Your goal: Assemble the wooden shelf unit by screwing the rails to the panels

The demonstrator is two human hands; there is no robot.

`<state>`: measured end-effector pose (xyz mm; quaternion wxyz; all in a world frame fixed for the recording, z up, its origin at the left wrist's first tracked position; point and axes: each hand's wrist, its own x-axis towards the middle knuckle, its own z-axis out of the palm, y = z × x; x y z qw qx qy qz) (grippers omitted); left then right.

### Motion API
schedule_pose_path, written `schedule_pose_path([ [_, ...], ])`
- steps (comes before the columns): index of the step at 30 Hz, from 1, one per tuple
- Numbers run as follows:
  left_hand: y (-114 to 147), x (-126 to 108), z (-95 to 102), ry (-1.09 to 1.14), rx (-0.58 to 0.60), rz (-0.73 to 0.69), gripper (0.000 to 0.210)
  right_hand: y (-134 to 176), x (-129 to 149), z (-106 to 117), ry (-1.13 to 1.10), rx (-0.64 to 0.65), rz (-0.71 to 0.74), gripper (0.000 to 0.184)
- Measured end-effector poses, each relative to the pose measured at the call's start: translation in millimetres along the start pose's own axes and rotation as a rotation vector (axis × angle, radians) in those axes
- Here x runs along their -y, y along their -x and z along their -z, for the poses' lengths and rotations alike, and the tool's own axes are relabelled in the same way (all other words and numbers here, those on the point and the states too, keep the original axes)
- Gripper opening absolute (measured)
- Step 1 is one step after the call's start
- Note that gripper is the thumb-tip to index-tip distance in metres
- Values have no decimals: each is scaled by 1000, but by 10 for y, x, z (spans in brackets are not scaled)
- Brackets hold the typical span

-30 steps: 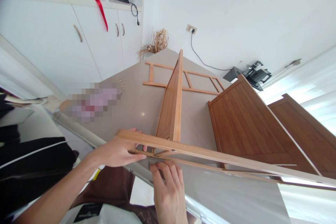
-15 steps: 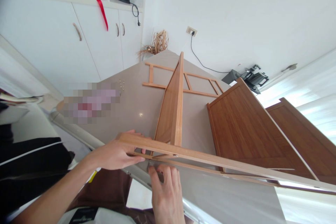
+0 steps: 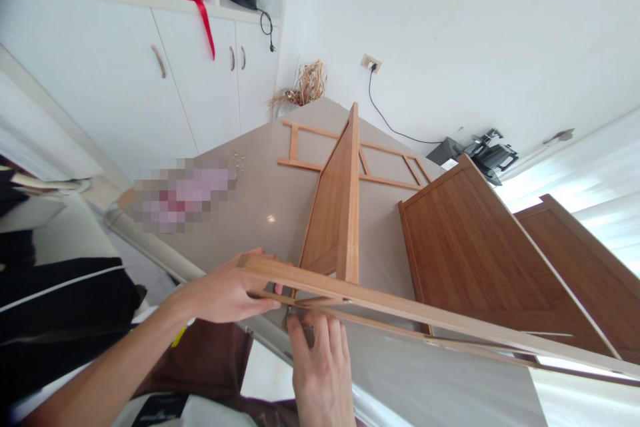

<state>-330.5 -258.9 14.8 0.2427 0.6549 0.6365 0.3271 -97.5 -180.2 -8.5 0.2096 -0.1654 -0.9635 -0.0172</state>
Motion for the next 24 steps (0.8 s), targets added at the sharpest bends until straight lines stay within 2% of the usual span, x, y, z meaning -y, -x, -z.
schedule_pose_path([
  [15,-3,-12,22,18,6,3,6,-51,55,19,14,-45,28,22],
  [20,-6,-1,9,17,10,7,8,-23,21,-1,-42,-61,-21,17],
  [24,6,30,-20,19,13,-6,7,-49,14,0,-95,-72,-8,15],
])
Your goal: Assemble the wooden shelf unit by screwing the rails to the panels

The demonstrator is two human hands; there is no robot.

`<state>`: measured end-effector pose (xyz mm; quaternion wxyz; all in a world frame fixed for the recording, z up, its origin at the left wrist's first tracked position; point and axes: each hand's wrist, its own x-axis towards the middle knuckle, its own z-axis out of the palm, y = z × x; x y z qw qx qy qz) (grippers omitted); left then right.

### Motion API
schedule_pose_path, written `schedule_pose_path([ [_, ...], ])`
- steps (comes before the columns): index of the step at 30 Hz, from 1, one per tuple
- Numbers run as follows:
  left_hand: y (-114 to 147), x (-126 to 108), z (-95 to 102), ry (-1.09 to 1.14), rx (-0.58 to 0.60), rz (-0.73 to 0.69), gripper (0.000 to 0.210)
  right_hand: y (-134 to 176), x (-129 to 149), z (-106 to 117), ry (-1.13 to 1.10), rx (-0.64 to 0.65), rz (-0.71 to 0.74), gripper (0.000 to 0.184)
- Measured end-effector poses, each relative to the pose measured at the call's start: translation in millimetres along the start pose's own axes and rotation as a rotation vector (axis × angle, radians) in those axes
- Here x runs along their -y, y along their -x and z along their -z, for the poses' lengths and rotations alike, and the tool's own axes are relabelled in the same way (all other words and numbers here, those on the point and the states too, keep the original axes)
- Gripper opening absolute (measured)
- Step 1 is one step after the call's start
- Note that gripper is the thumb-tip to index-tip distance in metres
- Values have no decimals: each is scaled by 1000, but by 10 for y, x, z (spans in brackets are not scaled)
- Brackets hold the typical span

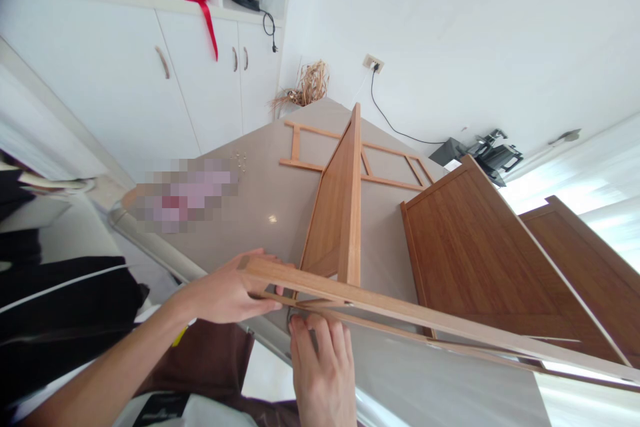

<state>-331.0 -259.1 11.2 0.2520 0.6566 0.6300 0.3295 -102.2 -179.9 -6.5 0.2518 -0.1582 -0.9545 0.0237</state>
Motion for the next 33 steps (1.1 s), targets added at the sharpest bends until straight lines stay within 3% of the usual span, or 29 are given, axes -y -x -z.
schedule_pose_path([
  [12,17,19,-29,-6,5,26,6,70,-72,-5,-105,72,29,21],
  [20,7,27,-19,6,29,22,9,39,-59,75,-8,103,51,30],
  [27,31,79,-54,-17,0,-41,38,-8,-61,69,80,86,105,31],
  [33,23,113,-73,-53,-10,-59,37,-26,-92,77,101,113,98,34],
])
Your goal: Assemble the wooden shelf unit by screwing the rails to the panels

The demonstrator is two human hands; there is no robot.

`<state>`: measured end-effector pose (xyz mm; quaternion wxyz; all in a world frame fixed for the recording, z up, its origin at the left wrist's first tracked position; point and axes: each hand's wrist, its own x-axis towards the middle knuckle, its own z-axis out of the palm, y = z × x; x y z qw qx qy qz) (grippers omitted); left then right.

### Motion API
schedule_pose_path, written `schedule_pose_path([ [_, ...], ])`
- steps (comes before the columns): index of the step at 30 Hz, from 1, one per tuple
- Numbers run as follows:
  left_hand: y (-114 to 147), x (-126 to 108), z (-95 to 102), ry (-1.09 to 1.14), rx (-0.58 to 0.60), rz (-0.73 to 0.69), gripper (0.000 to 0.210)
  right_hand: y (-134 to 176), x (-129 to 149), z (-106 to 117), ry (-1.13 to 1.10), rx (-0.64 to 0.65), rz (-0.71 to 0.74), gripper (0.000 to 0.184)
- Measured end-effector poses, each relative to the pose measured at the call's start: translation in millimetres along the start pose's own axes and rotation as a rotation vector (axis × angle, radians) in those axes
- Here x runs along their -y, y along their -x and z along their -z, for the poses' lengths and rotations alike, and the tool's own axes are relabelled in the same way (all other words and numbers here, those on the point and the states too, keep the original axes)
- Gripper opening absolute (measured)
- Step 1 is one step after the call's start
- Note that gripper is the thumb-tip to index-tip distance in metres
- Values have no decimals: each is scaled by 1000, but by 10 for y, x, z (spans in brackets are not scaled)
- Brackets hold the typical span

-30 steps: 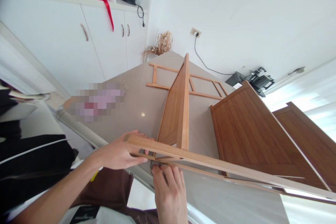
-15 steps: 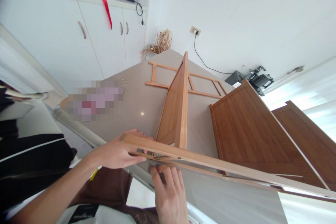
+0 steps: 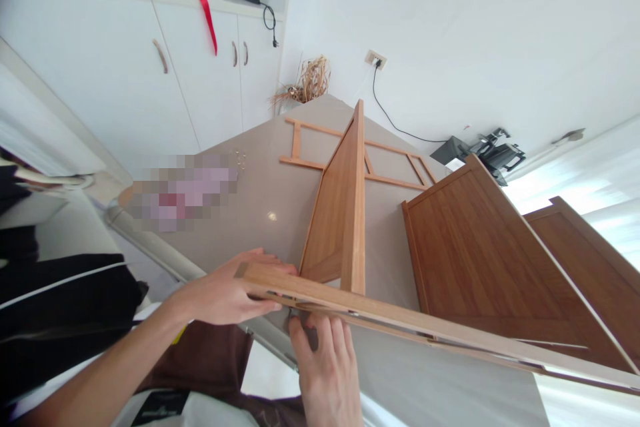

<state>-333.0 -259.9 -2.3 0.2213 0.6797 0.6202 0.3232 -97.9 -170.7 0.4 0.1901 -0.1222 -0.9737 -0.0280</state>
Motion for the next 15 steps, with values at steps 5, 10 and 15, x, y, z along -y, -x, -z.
schedule_pose_path([
  [5,-11,-20,28,18,14,42,36,-8,56,39,27,16,-15,38],
  [10,-20,-40,49,14,20,66,37,-46,113,91,38,18,-36,40],
  [15,-24,-45,55,10,25,68,41,-54,109,86,36,17,-44,39],
])
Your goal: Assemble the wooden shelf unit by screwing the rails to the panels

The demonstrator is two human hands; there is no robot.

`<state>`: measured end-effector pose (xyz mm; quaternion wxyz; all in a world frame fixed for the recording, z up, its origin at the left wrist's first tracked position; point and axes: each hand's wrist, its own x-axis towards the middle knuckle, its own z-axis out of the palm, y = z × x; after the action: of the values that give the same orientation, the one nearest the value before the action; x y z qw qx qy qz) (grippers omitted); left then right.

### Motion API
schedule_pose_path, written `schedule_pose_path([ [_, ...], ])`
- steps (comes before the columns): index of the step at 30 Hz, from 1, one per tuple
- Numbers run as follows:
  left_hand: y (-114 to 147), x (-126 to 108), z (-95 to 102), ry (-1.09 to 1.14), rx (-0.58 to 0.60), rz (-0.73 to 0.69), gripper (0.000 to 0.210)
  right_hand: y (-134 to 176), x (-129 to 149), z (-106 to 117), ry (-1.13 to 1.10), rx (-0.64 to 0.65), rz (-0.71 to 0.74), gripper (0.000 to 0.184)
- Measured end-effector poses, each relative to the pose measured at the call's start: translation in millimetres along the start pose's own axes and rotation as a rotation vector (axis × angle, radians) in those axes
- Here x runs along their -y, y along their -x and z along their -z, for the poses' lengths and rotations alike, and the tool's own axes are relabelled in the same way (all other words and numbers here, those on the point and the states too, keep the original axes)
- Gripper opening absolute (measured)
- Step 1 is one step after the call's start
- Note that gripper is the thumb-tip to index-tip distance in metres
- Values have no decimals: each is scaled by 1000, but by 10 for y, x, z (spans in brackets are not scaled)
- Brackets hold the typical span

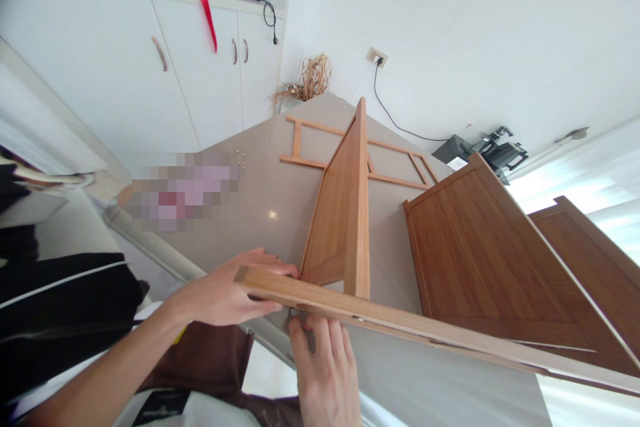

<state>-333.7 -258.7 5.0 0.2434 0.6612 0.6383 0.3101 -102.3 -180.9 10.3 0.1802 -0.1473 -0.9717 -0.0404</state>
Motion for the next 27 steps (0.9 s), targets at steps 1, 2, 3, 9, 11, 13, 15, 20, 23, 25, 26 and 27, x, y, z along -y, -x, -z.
schedule_pose_path([
  [1,0,-1,3,3,1,-2,42,-2,0,-2,3,3,-2,38],
  [2,0,-3,6,6,2,-4,41,-6,1,-2,6,4,-4,38],
  [3,1,-5,10,10,3,-7,41,-12,4,1,6,3,-4,38],
  [9,5,-7,10,24,6,-28,39,-49,33,44,-14,38,-8,36],
  [11,7,0,1,10,-3,-35,37,-50,42,53,-21,50,-10,35],
  [13,6,7,-8,0,-12,-35,36,-45,52,47,-21,47,-13,33],
  [15,3,12,-14,-1,-10,-30,35,-37,64,19,-17,40,-19,32],
  [20,-8,7,-11,17,1,-25,35,-24,90,-76,17,-82,-34,32],
  [23,-12,-9,3,34,18,-18,31,-18,69,-78,-1,-68,-23,31],
  [25,-13,-20,14,36,24,-13,31,-5,40,-65,-14,-35,-4,28],
  [26,-13,-24,19,33,21,-9,31,5,25,-63,-18,-38,-2,26],
  [27,-13,-26,23,30,19,-5,32,15,12,-66,-22,-49,-6,25],
])
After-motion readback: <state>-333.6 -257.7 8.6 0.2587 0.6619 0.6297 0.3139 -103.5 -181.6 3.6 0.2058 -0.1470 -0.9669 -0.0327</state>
